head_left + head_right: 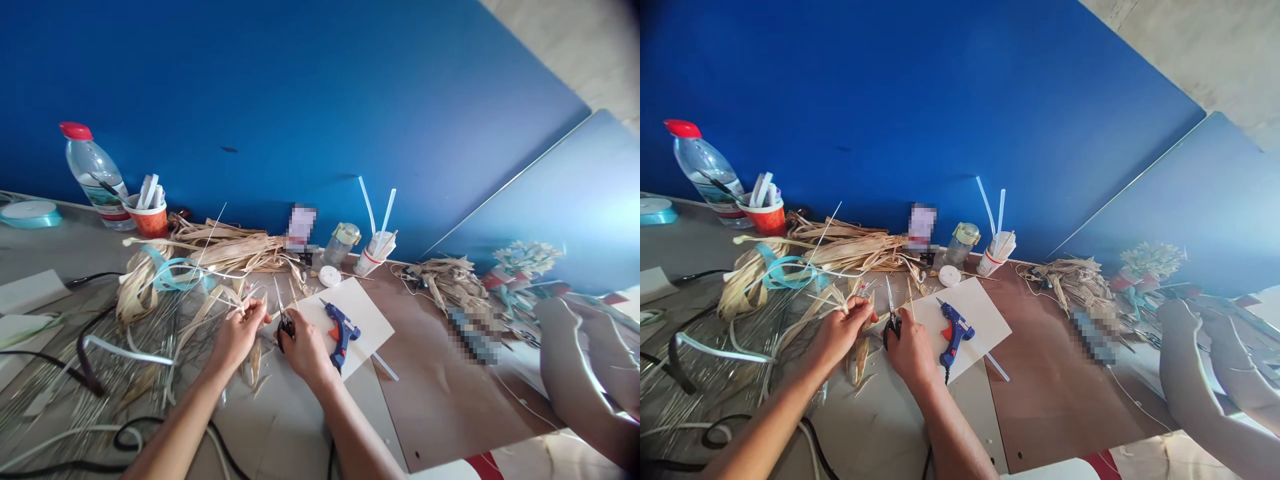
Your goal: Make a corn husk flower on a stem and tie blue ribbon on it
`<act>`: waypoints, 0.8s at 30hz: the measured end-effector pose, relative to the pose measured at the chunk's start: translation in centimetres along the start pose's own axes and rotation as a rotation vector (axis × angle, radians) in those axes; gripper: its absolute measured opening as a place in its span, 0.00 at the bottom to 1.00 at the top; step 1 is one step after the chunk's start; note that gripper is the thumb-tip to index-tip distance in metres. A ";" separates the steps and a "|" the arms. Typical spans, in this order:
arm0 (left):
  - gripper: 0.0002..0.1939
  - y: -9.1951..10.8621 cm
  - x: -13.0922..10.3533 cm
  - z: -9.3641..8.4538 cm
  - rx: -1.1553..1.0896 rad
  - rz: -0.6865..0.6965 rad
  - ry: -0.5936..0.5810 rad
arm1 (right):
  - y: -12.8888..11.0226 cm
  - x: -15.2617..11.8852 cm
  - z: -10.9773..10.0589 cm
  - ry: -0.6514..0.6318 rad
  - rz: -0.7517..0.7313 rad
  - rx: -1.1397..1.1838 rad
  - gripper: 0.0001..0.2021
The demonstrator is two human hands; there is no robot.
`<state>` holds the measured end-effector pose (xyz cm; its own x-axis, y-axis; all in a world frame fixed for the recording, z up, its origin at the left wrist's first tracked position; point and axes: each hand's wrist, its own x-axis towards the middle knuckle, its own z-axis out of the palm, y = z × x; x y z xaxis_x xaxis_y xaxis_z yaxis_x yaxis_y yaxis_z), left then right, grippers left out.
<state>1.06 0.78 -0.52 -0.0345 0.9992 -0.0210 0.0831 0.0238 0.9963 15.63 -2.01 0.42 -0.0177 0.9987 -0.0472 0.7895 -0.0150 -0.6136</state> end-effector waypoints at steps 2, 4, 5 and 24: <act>0.12 0.3 0.0 0.0 0.051 0.059 0.017 | -0.1 -0.1 -0.1 -0.025 -0.015 -0.051 0.21; 0.12 0.6 -0.1 0.1 0.056 0.091 0.028 | -0.2 -0.2 -0.3 -0.046 -0.014 -0.105 0.22; 0.12 0.7 -0.1 0.1 0.050 0.100 0.030 | -0.3 -0.3 -0.3 -0.050 -0.008 -0.130 0.23; 0.15 0.2 -0.1 0.0 0.025 0.007 -0.043 | -1.1 -0.5 -0.7 -0.040 -0.228 -0.155 0.11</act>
<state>1.12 0.67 -0.35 0.0086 0.9998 -0.0180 0.1084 0.0170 0.9940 15.23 -2.49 1.66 -0.2278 0.9727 0.0452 0.8468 0.2208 -0.4839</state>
